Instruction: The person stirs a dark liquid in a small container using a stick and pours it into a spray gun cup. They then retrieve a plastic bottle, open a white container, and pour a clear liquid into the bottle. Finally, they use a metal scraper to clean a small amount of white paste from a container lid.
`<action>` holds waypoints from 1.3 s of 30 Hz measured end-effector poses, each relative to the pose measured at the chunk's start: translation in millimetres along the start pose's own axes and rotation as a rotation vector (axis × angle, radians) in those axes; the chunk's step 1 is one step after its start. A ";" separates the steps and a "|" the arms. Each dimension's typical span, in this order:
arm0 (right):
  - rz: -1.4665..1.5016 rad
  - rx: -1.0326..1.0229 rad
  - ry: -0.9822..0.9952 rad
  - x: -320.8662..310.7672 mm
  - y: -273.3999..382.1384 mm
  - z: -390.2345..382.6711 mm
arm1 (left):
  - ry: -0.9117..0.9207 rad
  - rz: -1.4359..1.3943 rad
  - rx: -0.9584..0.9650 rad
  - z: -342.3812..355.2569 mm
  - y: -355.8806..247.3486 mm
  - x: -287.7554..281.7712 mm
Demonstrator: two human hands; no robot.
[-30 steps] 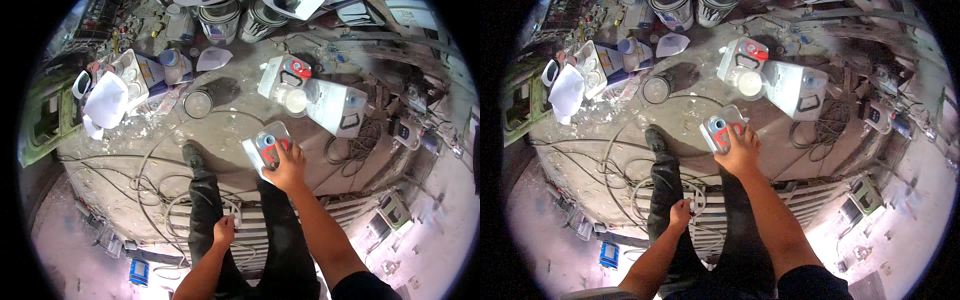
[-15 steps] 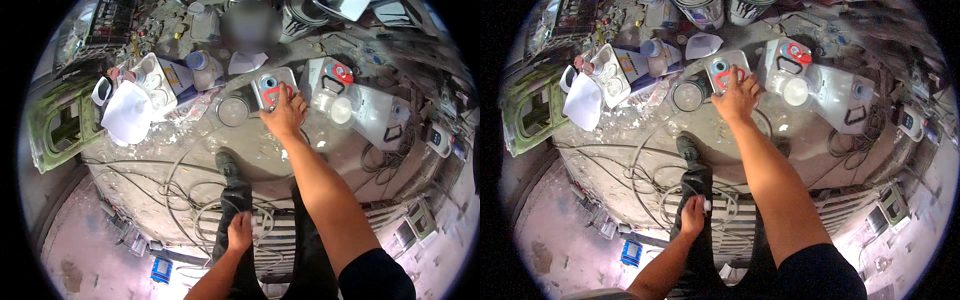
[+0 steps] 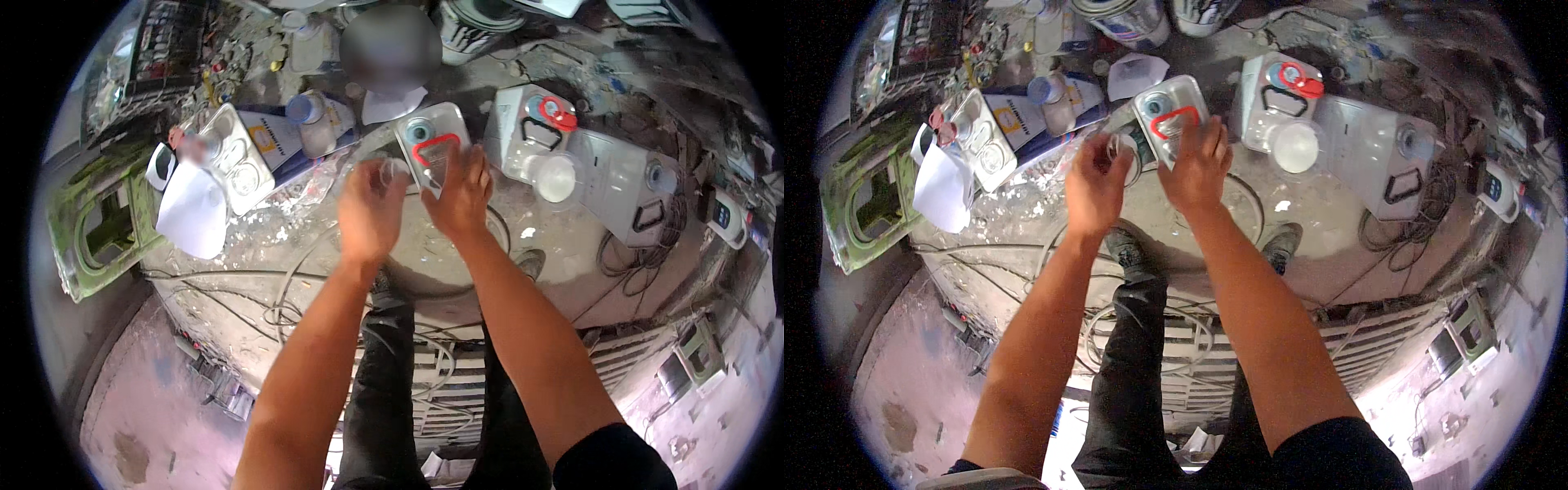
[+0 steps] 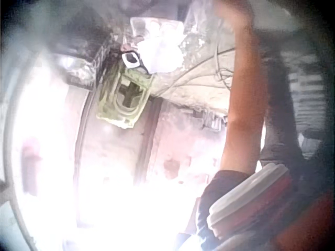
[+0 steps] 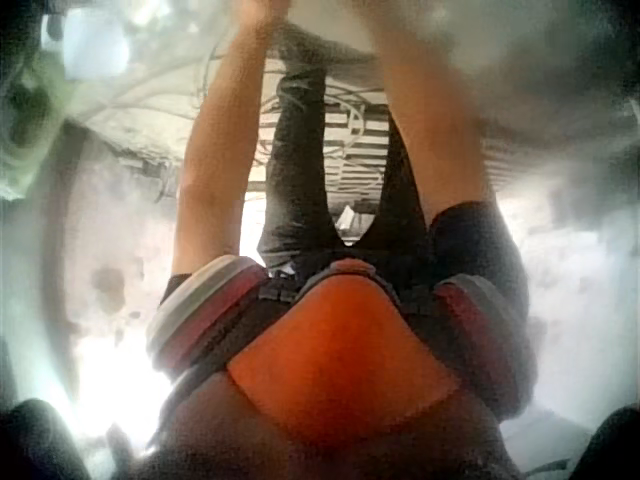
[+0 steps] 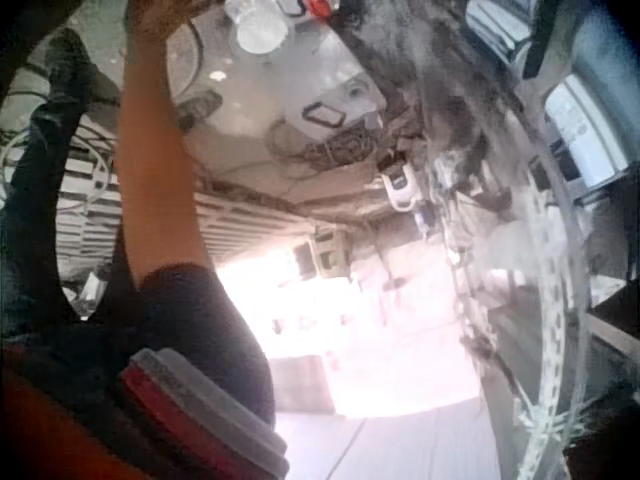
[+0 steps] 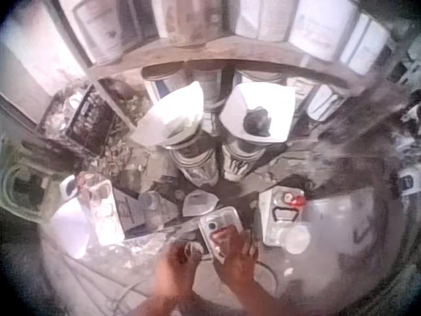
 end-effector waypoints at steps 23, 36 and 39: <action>0.234 -0.052 0.286 -55.9 -76.3 -168.1 | 0.230 0.799 0.250 73.7 -38.2 68.8; 0.180 -0.079 0.422 -62.9 -39.4 -175.1 | 0.042 0.020 0.056 -13.4 16.2 -6.0; 0.195 -0.067 0.468 -61.2 -14.4 -162.3 | -0.266 0.052 -0.135 -38.0 54.5 -61.8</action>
Point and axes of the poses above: each hand's wrist, its own z-axis towards the middle knuckle, its own x-axis out of the palm, y = z × x, the point moved 2 cm from there along z, towards the middle knuckle, and after that the axes turned 5 degrees about z, right-handed, at the moved point
